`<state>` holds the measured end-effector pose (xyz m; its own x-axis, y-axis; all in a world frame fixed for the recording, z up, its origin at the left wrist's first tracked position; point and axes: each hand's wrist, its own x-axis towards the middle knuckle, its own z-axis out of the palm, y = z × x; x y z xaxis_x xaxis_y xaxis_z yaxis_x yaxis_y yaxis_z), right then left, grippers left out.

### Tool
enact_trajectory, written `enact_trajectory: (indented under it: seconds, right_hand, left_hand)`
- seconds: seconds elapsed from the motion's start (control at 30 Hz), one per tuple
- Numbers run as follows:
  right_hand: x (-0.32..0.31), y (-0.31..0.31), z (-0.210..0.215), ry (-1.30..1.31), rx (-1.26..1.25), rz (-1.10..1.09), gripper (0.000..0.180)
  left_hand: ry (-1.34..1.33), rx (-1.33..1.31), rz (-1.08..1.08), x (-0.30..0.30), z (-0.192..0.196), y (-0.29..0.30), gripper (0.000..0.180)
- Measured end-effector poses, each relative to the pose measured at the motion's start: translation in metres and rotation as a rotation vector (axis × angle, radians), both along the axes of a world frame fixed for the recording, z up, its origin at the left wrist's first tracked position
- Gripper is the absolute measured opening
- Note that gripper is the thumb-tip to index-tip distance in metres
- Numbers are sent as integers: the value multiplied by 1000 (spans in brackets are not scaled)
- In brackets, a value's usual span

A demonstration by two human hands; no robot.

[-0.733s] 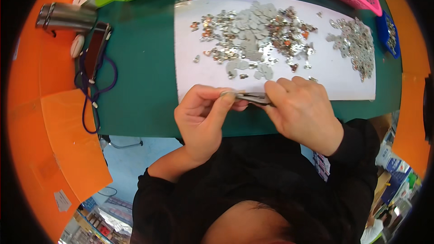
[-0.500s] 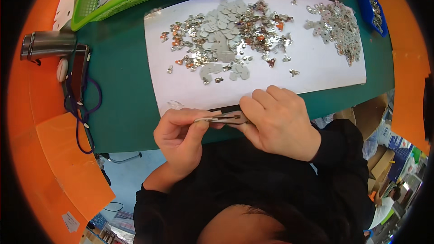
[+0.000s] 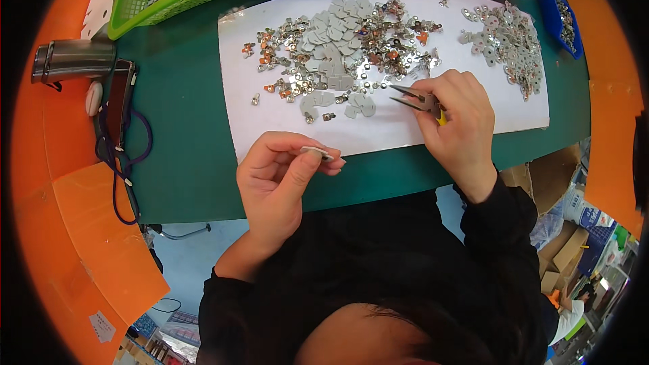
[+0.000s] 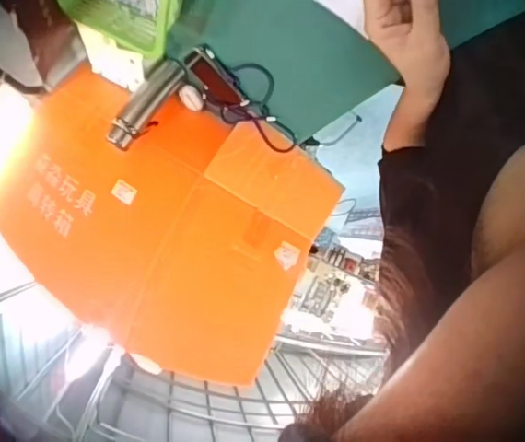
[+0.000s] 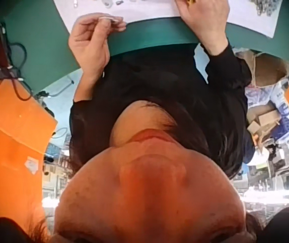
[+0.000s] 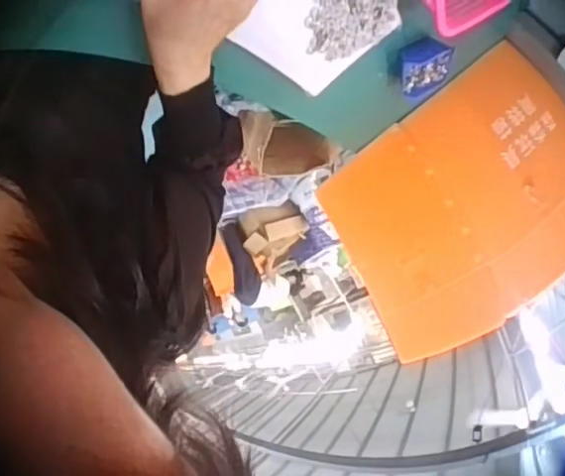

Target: Assemble small decorative metal components using a pair of pliers.

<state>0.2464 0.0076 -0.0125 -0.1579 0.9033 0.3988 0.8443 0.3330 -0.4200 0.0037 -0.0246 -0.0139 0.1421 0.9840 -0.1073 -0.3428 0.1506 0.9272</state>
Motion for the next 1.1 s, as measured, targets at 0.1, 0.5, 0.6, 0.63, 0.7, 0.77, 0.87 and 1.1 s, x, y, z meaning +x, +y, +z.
enact_trajectory:
  seconds: [0.1, 0.5, 0.6, 0.63, 0.7, 0.77, 0.87, 1.1]
  right_hand:
    - [7, 1, 1, 27, 22, 95, 28]
    - [-25, 0, 5, 467, 314, 380, 31]
    - [-30, 3, 2, 453, 408, 399, 31]
    - [-30, 4, 1, 455, 450, 406, 32]
    - [-33, 5, -1, 428, 484, 402, 33]
    - [-33, 7, -1, 403, 515, 393, 33]
    - [-34, 6, 0, 376, 544, 389, 33]
    - [-37, 7, -3, 411, 522, 359, 34]
  left_hand:
    - [-41, -28, -28, 0, 2, 2, 10]
    - [-830, -714, -471, 17, 1, 22, 31]
    - [-798, -800, -431, 16, 6, 20, 33]
    - [-798, -797, -431, 15, 5, 19, 33]
    - [-912, -766, -473, 14, 1, 18, 33]
    - [-916, -770, -474, 14, 3, 20, 33]
    - [-941, -777, -485, 15, 2, 20, 33]
    - [-905, -742, -435, 18, 3, 20, 31]
